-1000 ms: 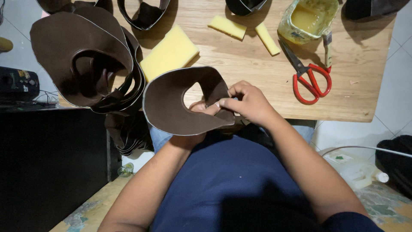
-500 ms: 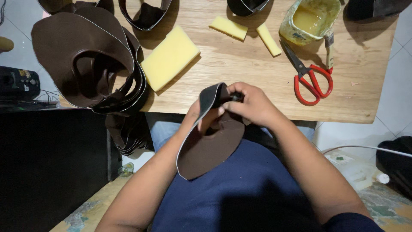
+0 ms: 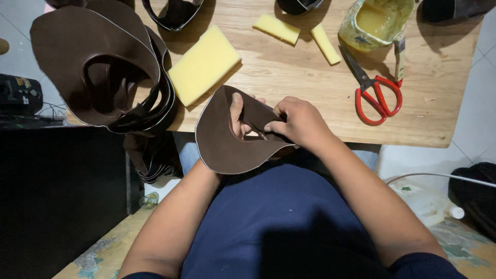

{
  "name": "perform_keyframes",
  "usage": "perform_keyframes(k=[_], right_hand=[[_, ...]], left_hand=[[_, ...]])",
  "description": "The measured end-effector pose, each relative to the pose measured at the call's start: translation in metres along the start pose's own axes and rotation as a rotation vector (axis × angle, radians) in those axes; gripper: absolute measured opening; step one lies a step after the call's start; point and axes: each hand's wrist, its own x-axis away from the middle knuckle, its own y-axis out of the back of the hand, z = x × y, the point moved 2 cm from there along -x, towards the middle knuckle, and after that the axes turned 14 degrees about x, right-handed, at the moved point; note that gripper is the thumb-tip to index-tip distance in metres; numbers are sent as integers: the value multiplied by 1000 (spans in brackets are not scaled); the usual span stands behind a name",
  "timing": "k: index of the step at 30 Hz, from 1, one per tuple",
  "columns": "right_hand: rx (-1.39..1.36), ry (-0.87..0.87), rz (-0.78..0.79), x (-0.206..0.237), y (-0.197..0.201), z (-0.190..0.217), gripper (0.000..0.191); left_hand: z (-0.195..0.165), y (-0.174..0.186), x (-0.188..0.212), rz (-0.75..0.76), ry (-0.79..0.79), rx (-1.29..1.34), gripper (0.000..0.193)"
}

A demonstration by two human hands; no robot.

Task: The person holds a brown shoe upper on their lap, cuts and trims yellow foam strips with scissors, and presses the foam pieces into the opening of the shoe upper, fitting them along the inner edge. They repeat the trimming and fitting on the same upper and set it with the other finished uppers on the table.

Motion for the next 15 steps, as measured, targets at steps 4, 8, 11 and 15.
perform_keyframes(k=[4,8,11,15], right_hand=[[84,9,-28,-3,-6,-4,37],[67,-12,-38,-3,-11,-9,34],[86,-11,-57,-3,-14,-9,32],[78,-57,-60,-4,-16,-9,32]], left_hand=[[12,17,-15,85,-50,51,62],[22,27,-26,27,-42,134,58],[21,27,-23,37,-31,79,57],[10,17,-16,43,-40,29,58]])
